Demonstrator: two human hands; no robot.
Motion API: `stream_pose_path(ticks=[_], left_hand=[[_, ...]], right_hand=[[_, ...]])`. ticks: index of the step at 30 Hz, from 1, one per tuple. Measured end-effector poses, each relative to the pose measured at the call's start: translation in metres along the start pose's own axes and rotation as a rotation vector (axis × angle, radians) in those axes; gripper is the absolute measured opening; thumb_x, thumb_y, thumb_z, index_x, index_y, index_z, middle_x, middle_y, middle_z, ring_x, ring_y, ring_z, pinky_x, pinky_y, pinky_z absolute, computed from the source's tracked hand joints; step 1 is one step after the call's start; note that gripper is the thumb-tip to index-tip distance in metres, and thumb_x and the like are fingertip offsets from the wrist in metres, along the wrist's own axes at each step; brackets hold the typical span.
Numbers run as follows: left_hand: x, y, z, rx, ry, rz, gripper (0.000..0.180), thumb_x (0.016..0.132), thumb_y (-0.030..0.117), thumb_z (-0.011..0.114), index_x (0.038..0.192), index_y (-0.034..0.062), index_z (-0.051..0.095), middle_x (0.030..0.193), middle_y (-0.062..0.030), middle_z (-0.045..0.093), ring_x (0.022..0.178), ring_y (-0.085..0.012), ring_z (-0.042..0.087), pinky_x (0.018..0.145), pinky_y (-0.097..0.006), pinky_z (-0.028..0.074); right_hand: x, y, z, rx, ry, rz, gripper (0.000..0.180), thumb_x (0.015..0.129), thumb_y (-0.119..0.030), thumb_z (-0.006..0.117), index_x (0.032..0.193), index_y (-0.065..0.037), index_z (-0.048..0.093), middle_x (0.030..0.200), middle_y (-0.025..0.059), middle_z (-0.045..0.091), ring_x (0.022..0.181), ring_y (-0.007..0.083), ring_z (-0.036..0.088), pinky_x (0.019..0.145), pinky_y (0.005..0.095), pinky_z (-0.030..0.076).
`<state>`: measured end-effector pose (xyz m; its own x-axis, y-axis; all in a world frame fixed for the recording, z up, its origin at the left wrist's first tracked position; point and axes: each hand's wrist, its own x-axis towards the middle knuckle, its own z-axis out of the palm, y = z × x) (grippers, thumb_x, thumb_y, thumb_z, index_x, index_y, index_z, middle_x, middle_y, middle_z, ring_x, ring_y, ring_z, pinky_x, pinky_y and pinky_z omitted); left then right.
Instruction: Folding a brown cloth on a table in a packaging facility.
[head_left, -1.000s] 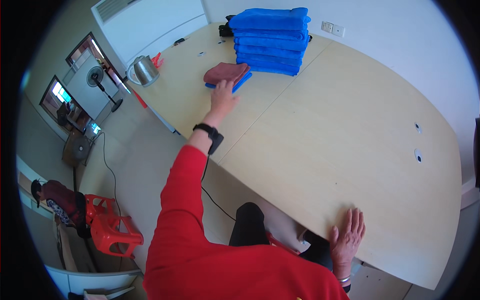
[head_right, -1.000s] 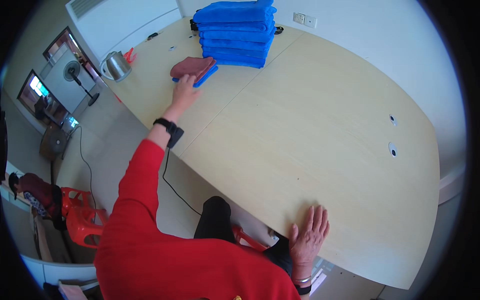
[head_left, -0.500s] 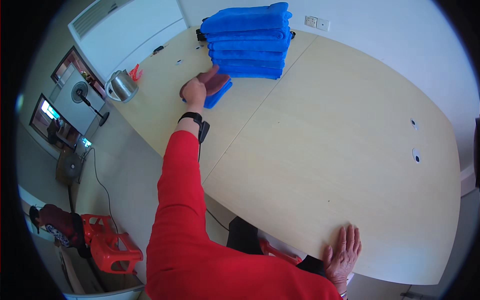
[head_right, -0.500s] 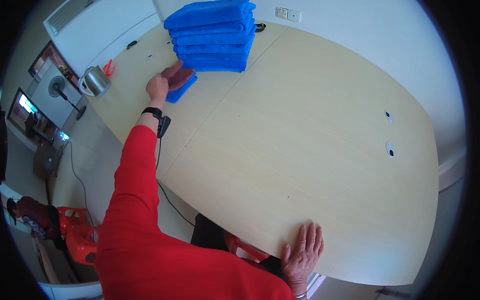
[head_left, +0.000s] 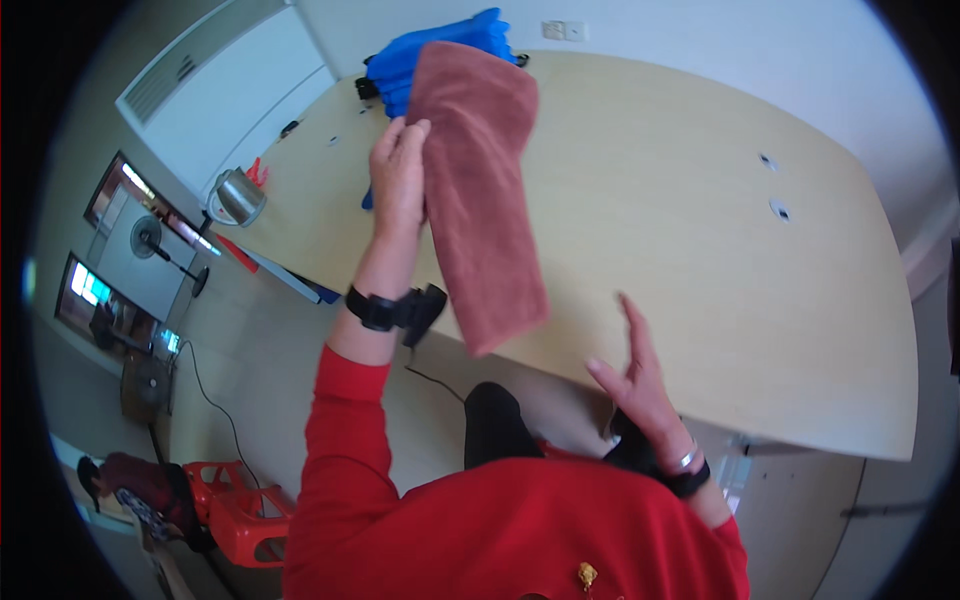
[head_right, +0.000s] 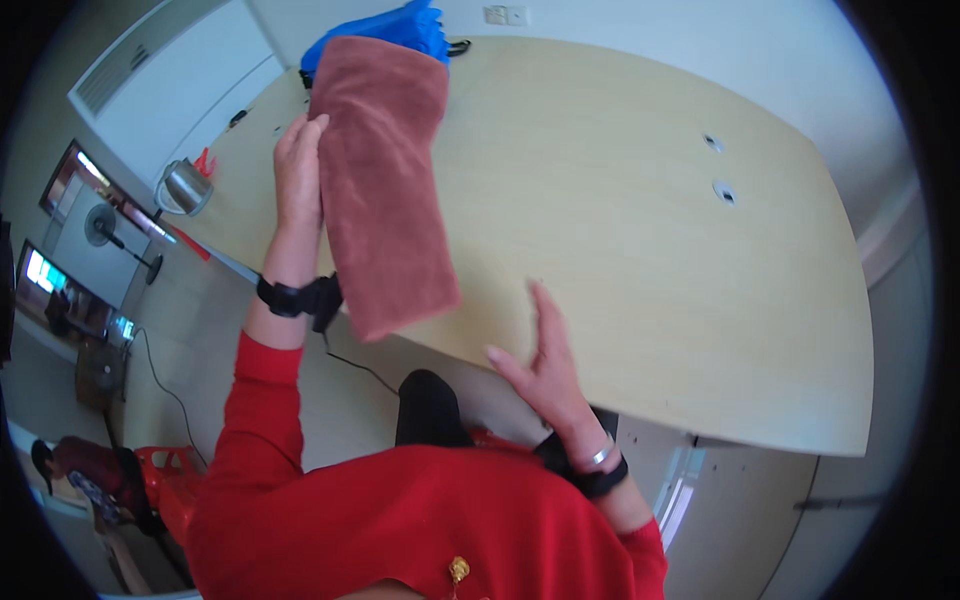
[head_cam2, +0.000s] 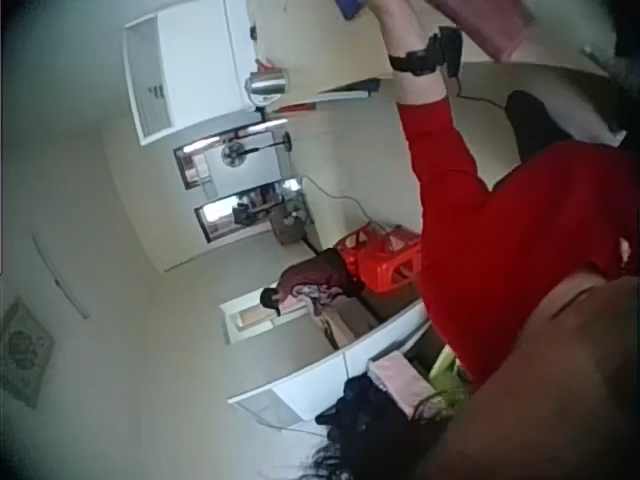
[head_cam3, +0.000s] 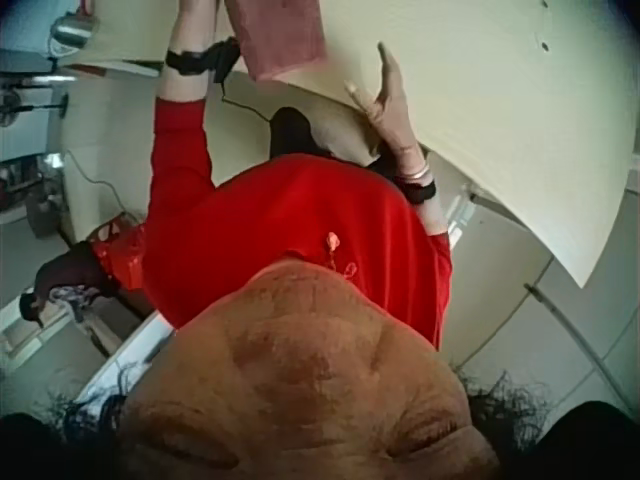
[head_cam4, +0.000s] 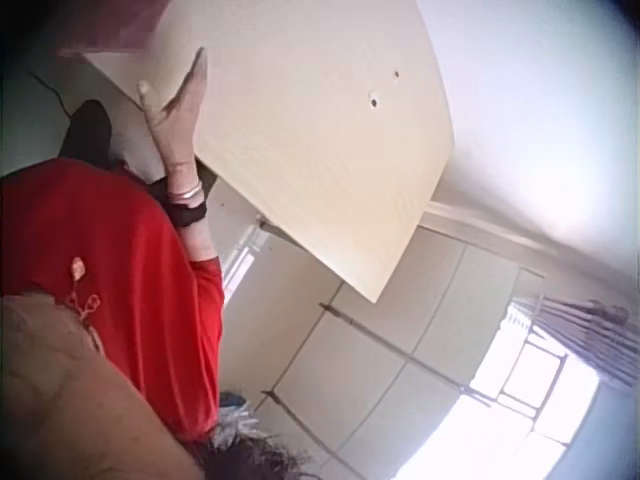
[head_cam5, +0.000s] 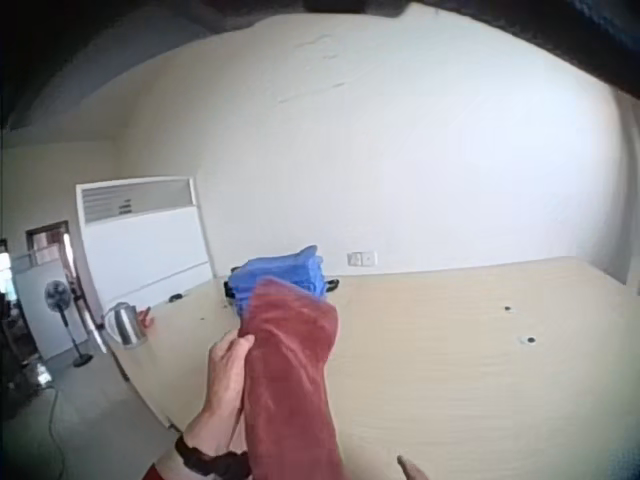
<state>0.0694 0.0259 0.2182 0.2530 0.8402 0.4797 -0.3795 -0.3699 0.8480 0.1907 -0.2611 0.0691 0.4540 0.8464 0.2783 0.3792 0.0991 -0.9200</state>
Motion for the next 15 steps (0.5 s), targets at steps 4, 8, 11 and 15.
stream_pose_path(ticks=[4, 8, 11, 15], left_hand=[[-0.085, 0.001, 0.047, 0.090, -0.131, -0.005, 0.018, 0.095, 0.014, 0.057, 0.103, -0.0005, 0.063, 0.094, -0.0014, 0.064, 0.085, -0.0083, 0.057, 0.078, -0.024, 0.046], [-0.132, -0.001, 0.090, -0.245, -0.171, -0.110, 0.015, 0.095, 0.014, 0.056, 0.101, 0.0021, 0.062, 0.094, -0.0006, 0.064, 0.086, -0.0088, 0.059, 0.079, -0.025, 0.048], [-0.145, -0.001, 0.115, -0.422, -0.207, -0.178, 0.012, 0.096, 0.014, 0.055, 0.098, 0.0038, 0.061, 0.093, -0.0007, 0.064, 0.087, -0.0095, 0.060, 0.080, -0.026, 0.049], [-0.135, 0.013, 0.147, -0.512, -0.274, -0.168, 0.010, 0.096, 0.013, 0.054, 0.094, 0.0057, 0.060, 0.093, -0.0018, 0.064, 0.087, -0.0106, 0.061, 0.080, -0.027, 0.050]], right_hand=[[0.001, -0.025, 0.008, 0.311, -0.105, 0.175, 0.086, 0.090, -0.041, 0.067, 0.152, -0.003, 0.022, 0.154, 0.0168, 0.030, 0.144, 0.0269, 0.026, 0.118, 0.0388, 0.020], [-0.007, 0.004, -0.008, 0.686, -0.034, 0.339, 0.084, 0.092, -0.049, 0.063, 0.152, -0.004, 0.024, 0.154, 0.0153, 0.031, 0.144, 0.0267, 0.026, 0.118, 0.0389, 0.021], [-0.016, 0.034, -0.019, 0.931, -0.069, 0.294, 0.083, 0.092, -0.053, 0.061, 0.151, -0.005, 0.027, 0.153, 0.0143, 0.033, 0.144, 0.0276, 0.027, 0.118, 0.0396, 0.023], [-0.022, 0.055, -0.019, 1.503, -0.099, 0.341, 0.080, 0.092, -0.052, 0.061, 0.149, -0.007, 0.030, 0.150, 0.0143, 0.039, 0.139, 0.0301, 0.037, 0.113, 0.0447, 0.033]])
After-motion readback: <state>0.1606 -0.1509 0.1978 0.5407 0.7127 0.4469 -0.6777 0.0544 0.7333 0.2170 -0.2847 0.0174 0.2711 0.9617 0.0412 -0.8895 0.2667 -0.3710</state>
